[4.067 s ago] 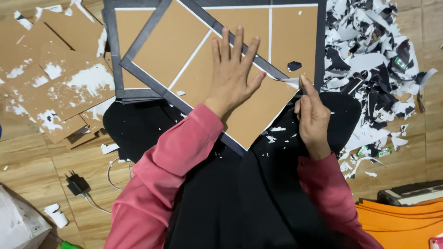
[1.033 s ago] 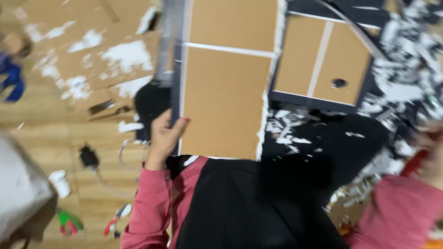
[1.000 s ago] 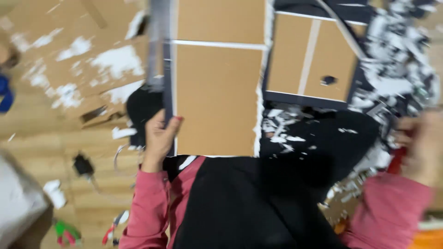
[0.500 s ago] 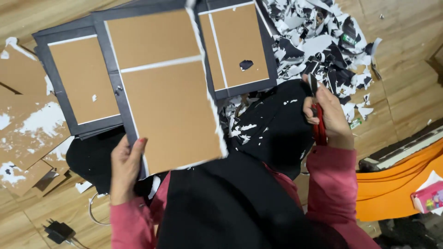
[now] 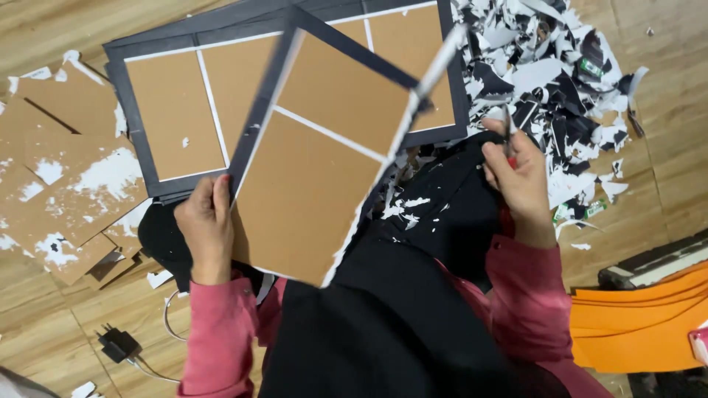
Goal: Trimming the edges of printed cardboard sheets using scissors and a utility knife
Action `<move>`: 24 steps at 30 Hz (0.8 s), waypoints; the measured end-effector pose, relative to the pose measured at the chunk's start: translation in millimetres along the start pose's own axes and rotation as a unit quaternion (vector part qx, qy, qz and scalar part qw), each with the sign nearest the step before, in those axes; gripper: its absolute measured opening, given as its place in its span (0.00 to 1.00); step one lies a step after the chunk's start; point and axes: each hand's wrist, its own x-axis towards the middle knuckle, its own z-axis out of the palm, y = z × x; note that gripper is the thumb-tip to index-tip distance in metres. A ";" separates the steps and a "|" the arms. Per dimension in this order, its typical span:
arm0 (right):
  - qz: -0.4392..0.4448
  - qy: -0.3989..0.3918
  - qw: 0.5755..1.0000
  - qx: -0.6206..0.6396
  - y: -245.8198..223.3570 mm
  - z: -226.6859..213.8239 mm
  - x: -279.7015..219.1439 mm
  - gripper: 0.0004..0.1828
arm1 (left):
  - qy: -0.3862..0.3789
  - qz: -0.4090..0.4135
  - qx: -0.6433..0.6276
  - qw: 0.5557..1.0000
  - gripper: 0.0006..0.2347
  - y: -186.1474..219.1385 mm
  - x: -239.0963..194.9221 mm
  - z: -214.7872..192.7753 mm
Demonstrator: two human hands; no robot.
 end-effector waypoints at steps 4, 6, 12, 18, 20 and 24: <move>-0.051 0.028 0.993 -0.105 -4.2 1.8 -10.2 0.27 | -0.048 0.084 0.087 0.991 0.12 13.0 18.6 -10.6; -0.054 0.026 0.991 -0.116 5.2 8.7 -14.1 0.33 | -0.065 0.102 0.096 0.988 0.10 13.9 25.4 -11.2; -0.061 0.027 0.923 -0.379 10.7 26.8 -9.1 0.25 | -0.092 0.144 0.186 0.968 0.10 19.2 41.6 -3.9; -0.072 0.077 0.859 -0.501 36.7 16.8 -8.3 0.18 | -0.105 0.116 0.160 0.975 0.10 25.3 50.5 0.6; -0.087 0.041 0.889 -0.449 39.4 13.4 -6.7 0.15 | -0.107 0.126 0.158 0.973 0.11 21.1 52.3 0.1; -0.132 0.031 0.810 -0.570 43.4 7.3 -15.7 0.18 | -0.115 0.126 0.154 0.973 0.11 26.6 52.0 -2.2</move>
